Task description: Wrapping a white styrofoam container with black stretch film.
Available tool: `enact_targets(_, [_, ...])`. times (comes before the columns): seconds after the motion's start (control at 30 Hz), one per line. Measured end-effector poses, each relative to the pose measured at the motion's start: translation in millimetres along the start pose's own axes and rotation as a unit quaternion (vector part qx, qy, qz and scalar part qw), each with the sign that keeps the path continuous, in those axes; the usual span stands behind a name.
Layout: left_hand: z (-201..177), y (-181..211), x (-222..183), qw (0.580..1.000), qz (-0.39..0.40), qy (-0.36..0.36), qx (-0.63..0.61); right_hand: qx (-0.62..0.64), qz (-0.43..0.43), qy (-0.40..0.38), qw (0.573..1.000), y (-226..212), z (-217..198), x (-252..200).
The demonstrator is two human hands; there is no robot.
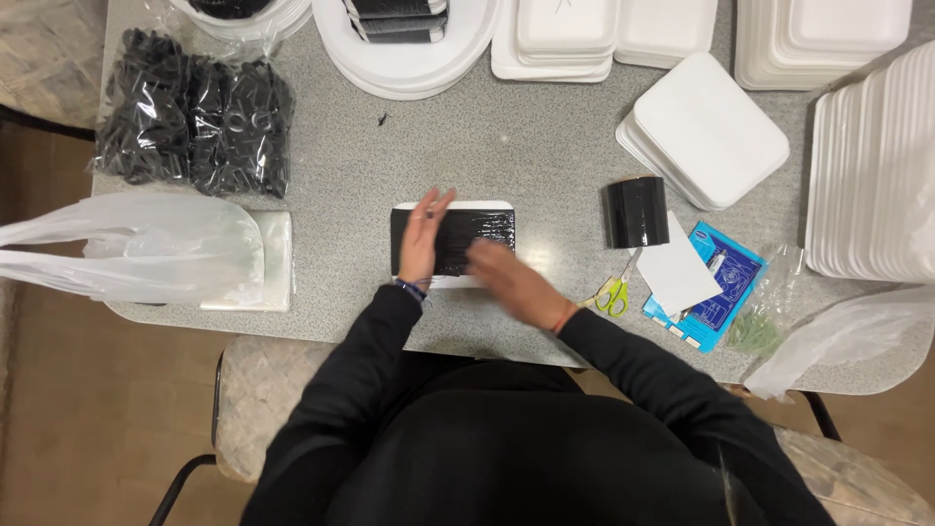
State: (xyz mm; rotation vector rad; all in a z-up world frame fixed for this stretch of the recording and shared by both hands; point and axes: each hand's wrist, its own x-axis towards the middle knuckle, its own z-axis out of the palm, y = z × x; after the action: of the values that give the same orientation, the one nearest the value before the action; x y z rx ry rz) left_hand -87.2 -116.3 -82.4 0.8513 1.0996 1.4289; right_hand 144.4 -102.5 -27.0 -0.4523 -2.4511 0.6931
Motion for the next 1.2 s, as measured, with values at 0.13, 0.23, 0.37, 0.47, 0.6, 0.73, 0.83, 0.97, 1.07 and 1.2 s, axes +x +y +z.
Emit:
enact_targets(0.13, [-13, 35, -25, 0.967, 0.007, 0.187, 0.174, -0.032, 0.189, 0.133, 0.972, 14, -21, -34])
enact_targets(0.23, [-52, 7, -43, 0.883, -0.043, 0.259, 0.389, 0.04, 0.361, 0.134, 0.922, 23, -17, -52])
enact_targets(0.37, [-75, -44, -55, 0.894, -0.036, 0.171, 0.413, 0.124, 0.412, 0.098, 0.897, 36, 15, -61])
enact_targets(0.47, [-31, 11, -59, 0.923, -0.064, 0.179, 0.336, 0.215, 0.408, 0.134, 0.877, 31, 28, -55])
enact_targets(0.6, [0, 58, -58, 0.981, 0.038, 0.146, 0.119, 0.445, 0.428, 0.255, 0.744, 20, 8, -43])
enact_targets(0.73, [19, 114, -46, 0.966, 0.121, 0.062, 0.219, 0.476, 0.375, 0.291, 0.74, -17, -52, -14])
enact_targets(0.83, [42, 139, -44, 0.998, -0.033, 0.036, 0.028, 0.253, 0.285, 0.287, 0.879, -56, -89, 6])
enact_targets(0.97, [58, 118, -43, 0.941, -0.208, 0.002, -0.266, -0.078, 0.112, 0.22, 0.966, -60, -72, -9])
enact_targets(1.07, [52, 83, -37, 0.959, -0.16, 0.008, -0.235, -0.124, 0.061, 0.172, 0.975, -57, -70, -16])
enact_targets(1.2, [44, 67, -29, 0.958, -0.226, 0.032, -0.171, -0.147, 0.203, 0.205, 0.946, -21, -81, -36])
